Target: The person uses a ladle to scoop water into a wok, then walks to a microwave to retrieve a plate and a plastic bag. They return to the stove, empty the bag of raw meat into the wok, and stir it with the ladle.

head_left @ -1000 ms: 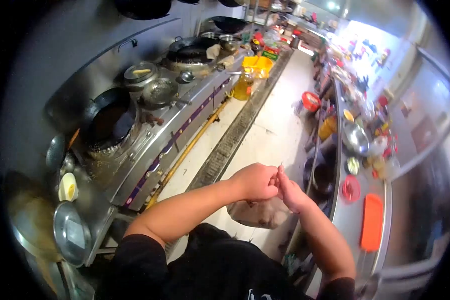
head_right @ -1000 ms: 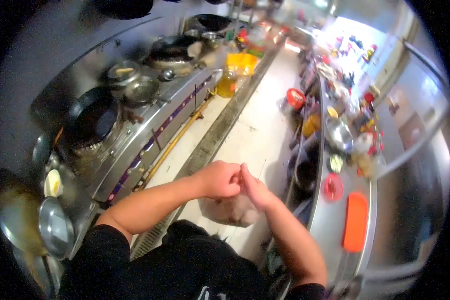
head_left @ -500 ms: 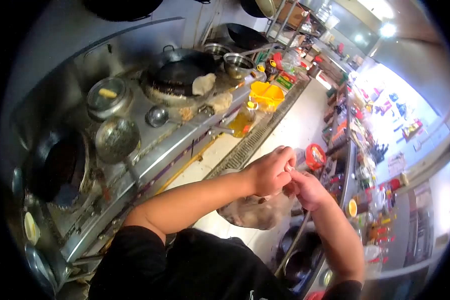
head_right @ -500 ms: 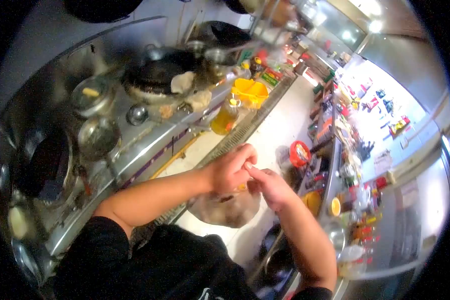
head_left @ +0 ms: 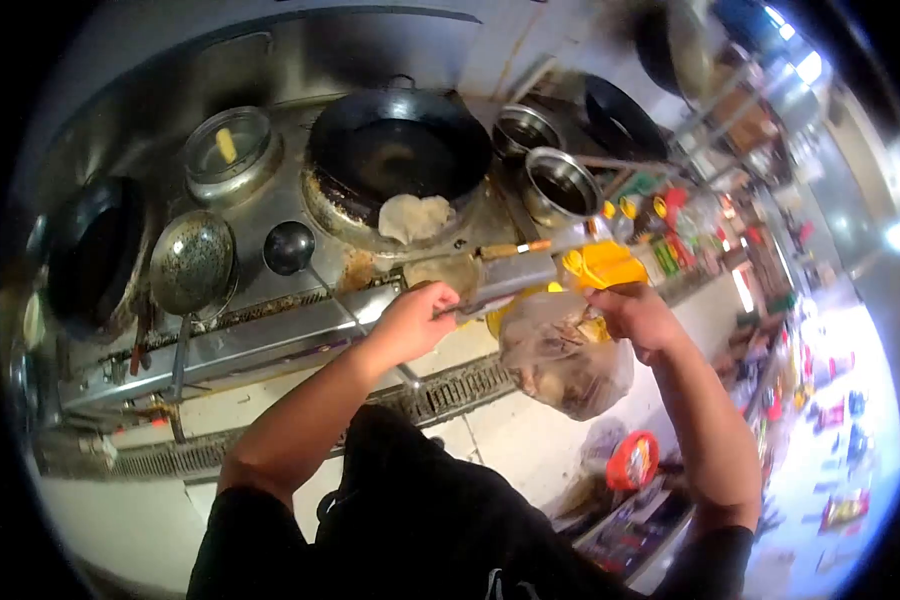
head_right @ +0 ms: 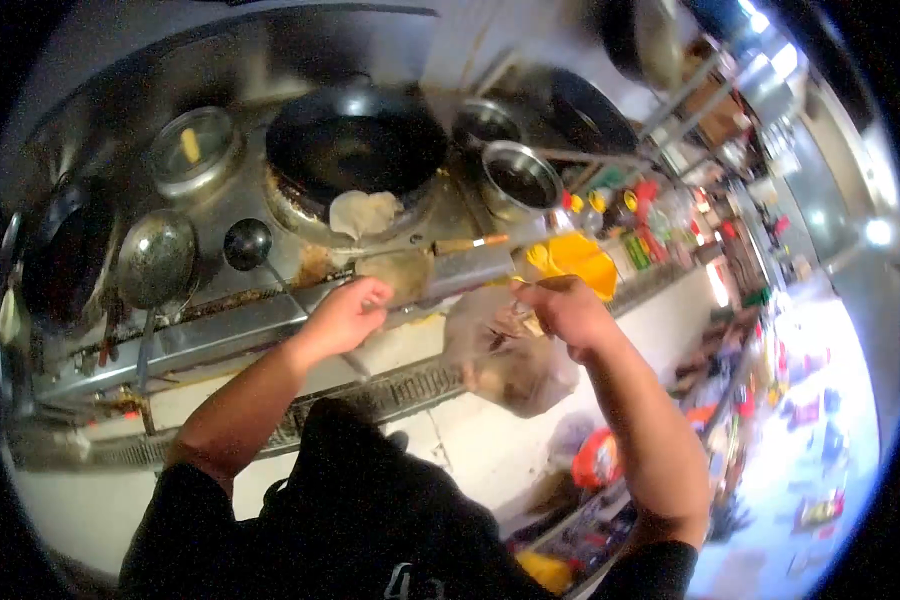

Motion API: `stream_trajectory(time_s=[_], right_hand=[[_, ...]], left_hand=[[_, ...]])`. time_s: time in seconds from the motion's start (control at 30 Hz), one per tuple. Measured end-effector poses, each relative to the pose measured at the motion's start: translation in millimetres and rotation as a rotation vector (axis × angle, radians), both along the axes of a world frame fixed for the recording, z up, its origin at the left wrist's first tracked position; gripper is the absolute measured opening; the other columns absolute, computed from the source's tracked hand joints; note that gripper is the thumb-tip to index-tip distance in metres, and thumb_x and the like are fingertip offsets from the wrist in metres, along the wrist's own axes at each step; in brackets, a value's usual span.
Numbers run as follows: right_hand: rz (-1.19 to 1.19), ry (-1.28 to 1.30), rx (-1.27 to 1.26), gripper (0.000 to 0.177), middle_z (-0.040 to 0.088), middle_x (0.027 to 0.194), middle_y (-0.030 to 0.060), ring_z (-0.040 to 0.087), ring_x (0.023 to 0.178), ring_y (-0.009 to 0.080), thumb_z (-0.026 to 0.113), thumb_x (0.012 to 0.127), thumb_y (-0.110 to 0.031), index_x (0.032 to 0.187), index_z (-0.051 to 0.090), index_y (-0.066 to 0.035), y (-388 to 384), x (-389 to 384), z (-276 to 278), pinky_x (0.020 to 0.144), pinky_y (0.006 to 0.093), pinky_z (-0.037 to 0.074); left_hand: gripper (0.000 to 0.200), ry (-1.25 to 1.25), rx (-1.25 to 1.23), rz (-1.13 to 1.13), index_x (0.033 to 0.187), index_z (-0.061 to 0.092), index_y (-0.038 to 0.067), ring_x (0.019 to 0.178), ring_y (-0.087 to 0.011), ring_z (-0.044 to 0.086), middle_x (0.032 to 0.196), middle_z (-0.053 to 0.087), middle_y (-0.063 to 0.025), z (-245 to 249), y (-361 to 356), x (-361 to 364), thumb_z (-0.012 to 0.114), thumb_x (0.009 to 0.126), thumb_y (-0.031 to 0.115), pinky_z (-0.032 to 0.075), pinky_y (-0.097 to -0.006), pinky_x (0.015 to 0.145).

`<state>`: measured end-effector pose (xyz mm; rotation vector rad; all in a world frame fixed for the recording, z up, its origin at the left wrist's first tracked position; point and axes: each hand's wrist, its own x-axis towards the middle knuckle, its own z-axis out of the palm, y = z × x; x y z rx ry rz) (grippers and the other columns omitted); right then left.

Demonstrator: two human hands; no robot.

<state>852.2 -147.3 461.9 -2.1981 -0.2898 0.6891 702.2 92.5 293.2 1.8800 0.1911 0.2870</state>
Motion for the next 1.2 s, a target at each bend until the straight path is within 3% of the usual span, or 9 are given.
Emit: stream_trajectory(time_s=[0.2, 0.4, 0.53, 0.57, 0.7, 0.9, 1.0, 1.13, 1.2], right_hand=[[0.176, -0.203, 0.18, 0.014, 0.053, 0.057, -0.002, 0.041, 0.047, 0.0072, 0.074, 0.076, -0.017, 0.072, 0.067, -0.005, 60, 127, 43, 0.046, 0.0242, 0.03], [0.366, -0.244, 0.145, 0.022, 0.048, 0.054, -0.0028, 0.038, 0.049, 0.0065, 0.07, 0.073, -0.011, 0.057, 0.056, -0.009, 175, 214, 78, 0.048, 0.0241, 0.027], [0.597, -0.275, 0.287, 0.027, 0.045, 0.053, -0.0057, 0.038, 0.049, 0.0058, 0.069, 0.073, -0.01, 0.052, 0.052, -0.01, 248, 255, 47, 0.047, 0.0259, 0.028], [0.623, -0.238, 0.328, 0.024, 0.046, 0.054, -0.0057, 0.038, 0.05, 0.0053, 0.067, 0.072, -0.009, 0.053, 0.053, -0.009, 267, 249, 41, 0.047, 0.0263, 0.029], [0.923, -0.275, 0.429, 0.025, 0.044, 0.051, -0.0047, 0.037, 0.047, 0.006, 0.065, 0.073, -0.006, 0.052, 0.051, -0.005, 334, 276, -10, 0.044, 0.0269, 0.029], [1.393, -0.465, 0.441, 0.033, 0.036, 0.047, 0.0005, 0.034, 0.047, 0.0069, 0.065, 0.076, -0.008, 0.051, 0.044, -0.002, 374, 273, -34, 0.042, 0.0302, 0.028], [1.154, -0.152, 0.379, 0.033, 0.034, 0.047, 0.0015, 0.035, 0.048, 0.0076, 0.063, 0.078, -0.008, 0.052, 0.044, -0.001, 372, 274, -51, 0.043, 0.0306, 0.029], [1.117, -0.228, -0.023, 0.023, 0.054, 0.057, 0.0101, 0.056, 0.055, 0.0262, 0.062, 0.082, -0.015, 0.062, 0.058, -0.004, 370, 287, -53, 0.054, 0.0371, 0.045], [1.209, -0.374, 0.054, 0.026, 0.044, 0.054, 0.0064, 0.045, 0.055, 0.0166, 0.062, 0.08, -0.013, 0.059, 0.053, -0.002, 363, 282, -44, 0.05, 0.035, 0.039]], left_hand=[[0.022, -0.075, -0.046, 0.247, 0.101, 0.062, 0.002, 0.089, -0.0241, 0.064, 0.096, 0.066, -0.0117, 9, 61, 81, 0.065, 0.082, 0.013, 0.051, -0.0334, 0.078], [0.025, -0.462, 0.398, 0.371, 0.102, 0.064, 0.001, 0.088, -0.0286, 0.063, 0.1, 0.064, -0.0139, 66, 107, 229, 0.064, 0.087, 0.021, 0.051, -0.0335, 0.077], [0.023, -0.322, 0.131, 0.42, 0.086, 0.067, 0.007, 0.088, -0.0339, 0.062, 0.091, 0.066, -0.0126, 43, 145, 276, 0.065, 0.083, 0.03, 0.049, -0.0425, 0.078], [0.026, -0.216, 0.445, 0.567, 0.08, 0.066, 0.008, 0.082, -0.033, 0.063, 0.083, 0.066, -0.0115, 65, 149, 263, 0.067, 0.082, 0.034, 0.05, -0.0431, 0.074], [0.038, 0.067, 0.444, 0.713, 0.071, 0.066, 0.009, 0.075, -0.0324, 0.064, 0.074, 0.065, -0.0112, 28, 182, 269, 0.066, 0.079, 0.047, 0.051, -0.0442, 0.068], [0.04, 0.43, 0.339, 0.802, 0.077, 0.069, 0.01, 0.085, -0.0317, 0.067, 0.085, 0.069, -0.0121, 13, 203, 277, 0.061, 0.081, 0.049, 0.053, -0.0434, 0.074], [0.037, 0.482, 0.371, 0.893, 0.084, 0.07, 0.009, 0.089, -0.033, 0.067, 0.091, 0.07, -0.0141, 3, 216, 286, 0.061, 0.081, 0.045, 0.054, -0.0433, 0.078], [0.03, 0.535, 0.424, 0.988, 0.096, 0.069, 0.005, 0.091, -0.0353, 0.067, 0.094, 0.069, -0.0179, -9, 235, 299, 0.062, 0.081, 0.03, 0.054, -0.0441, 0.08], [0.026, 0.564, 0.385, 1.008, 0.096, 0.069, 0.004, 0.092, -0.0357, 0.067, 0.094, 0.069, -0.0188, -24, 249, 291, 0.062, 0.08, 0.023, 0.054, -0.0439, 0.081]])
